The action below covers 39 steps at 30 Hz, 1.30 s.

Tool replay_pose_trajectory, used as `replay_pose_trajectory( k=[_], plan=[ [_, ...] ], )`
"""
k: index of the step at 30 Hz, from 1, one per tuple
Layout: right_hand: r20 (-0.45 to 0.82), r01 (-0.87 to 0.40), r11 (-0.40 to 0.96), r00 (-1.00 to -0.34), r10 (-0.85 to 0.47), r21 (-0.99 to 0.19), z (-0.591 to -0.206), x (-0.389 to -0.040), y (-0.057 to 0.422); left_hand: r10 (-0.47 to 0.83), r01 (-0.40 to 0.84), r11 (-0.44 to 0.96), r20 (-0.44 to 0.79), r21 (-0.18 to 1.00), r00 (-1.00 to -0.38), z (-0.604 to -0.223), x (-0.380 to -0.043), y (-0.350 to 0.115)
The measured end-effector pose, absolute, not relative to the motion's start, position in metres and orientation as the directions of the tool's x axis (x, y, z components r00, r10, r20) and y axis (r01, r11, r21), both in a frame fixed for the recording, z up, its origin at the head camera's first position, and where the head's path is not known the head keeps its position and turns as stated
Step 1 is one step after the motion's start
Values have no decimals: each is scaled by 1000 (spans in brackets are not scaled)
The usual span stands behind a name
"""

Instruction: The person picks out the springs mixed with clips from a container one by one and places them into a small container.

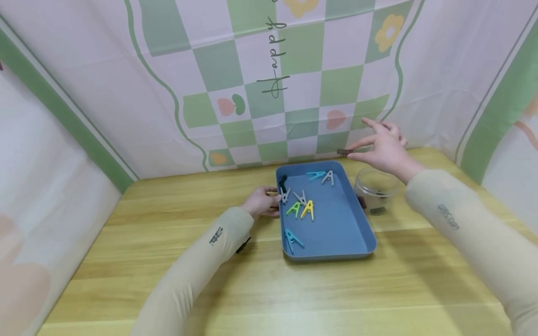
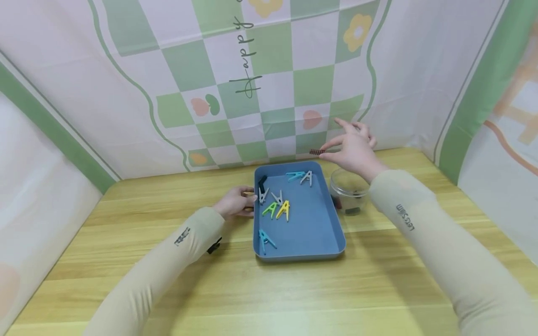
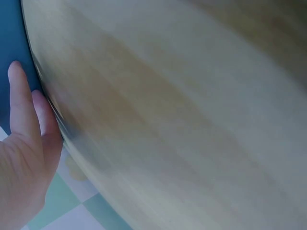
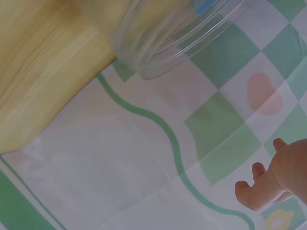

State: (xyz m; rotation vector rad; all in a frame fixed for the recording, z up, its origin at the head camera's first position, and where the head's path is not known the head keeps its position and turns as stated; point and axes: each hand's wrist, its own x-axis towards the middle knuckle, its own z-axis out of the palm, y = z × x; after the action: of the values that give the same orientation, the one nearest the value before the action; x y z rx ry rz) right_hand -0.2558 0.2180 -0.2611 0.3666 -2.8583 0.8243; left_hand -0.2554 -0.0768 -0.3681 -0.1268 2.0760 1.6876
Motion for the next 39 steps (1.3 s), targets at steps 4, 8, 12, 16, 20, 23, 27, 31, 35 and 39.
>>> replay_pose_trajectory(
  k=[4, 8, 12, 16, 20, 23, 27, 31, 35, 39],
  plan=[
    [206, -268, 827, -960, -188, -493, -261, -256, 224, 211, -350, 248, -402, 904, -891, -368, -255, -77],
    [216, -271, 834, -958, -187, -480, -262, -255, 232, 211, -348, 251, -402, 903, -891, -367, -254, -77],
    [216, -272, 841, -958, -189, -468, -264, -253, 242, 211, -347, 253, -401, 903, -891, -367, -254, -77],
    [202, -266, 844, -960, -192, -466, -266, -252, 252, 210, -348, 251, -401, 903, -892, -367, -255, -76],
    [190, -262, 853, -962, -195, -452, -270, -251, 262, 207, -345, 250, -398, 905, -894, -368, -256, -76],
    [178, -252, 857, -965, -191, -449, -274, -250, 267, 203, -342, 250, -394, 906, -896, -369, -256, -75],
    [160, -236, 854, -970, -181, -464, -279, -248, 272, 197, -343, 252, -395, 905, -897, -369, -255, -75],
    [143, -227, 856, -973, -180, -464, -285, -247, 277, 197, -338, 260, -392, 905, -899, -370, -255, -75],
    [128, -221, 864, -975, -182, -453, -290, -245, 278, 197, -334, 263, -389, 905, -900, -370, -254, -75],
    [110, -211, 869, -977, -181, -447, -295, -245, 280, 197, -334, 258, -388, 907, -900, -369, -254, -75]
  ],
)
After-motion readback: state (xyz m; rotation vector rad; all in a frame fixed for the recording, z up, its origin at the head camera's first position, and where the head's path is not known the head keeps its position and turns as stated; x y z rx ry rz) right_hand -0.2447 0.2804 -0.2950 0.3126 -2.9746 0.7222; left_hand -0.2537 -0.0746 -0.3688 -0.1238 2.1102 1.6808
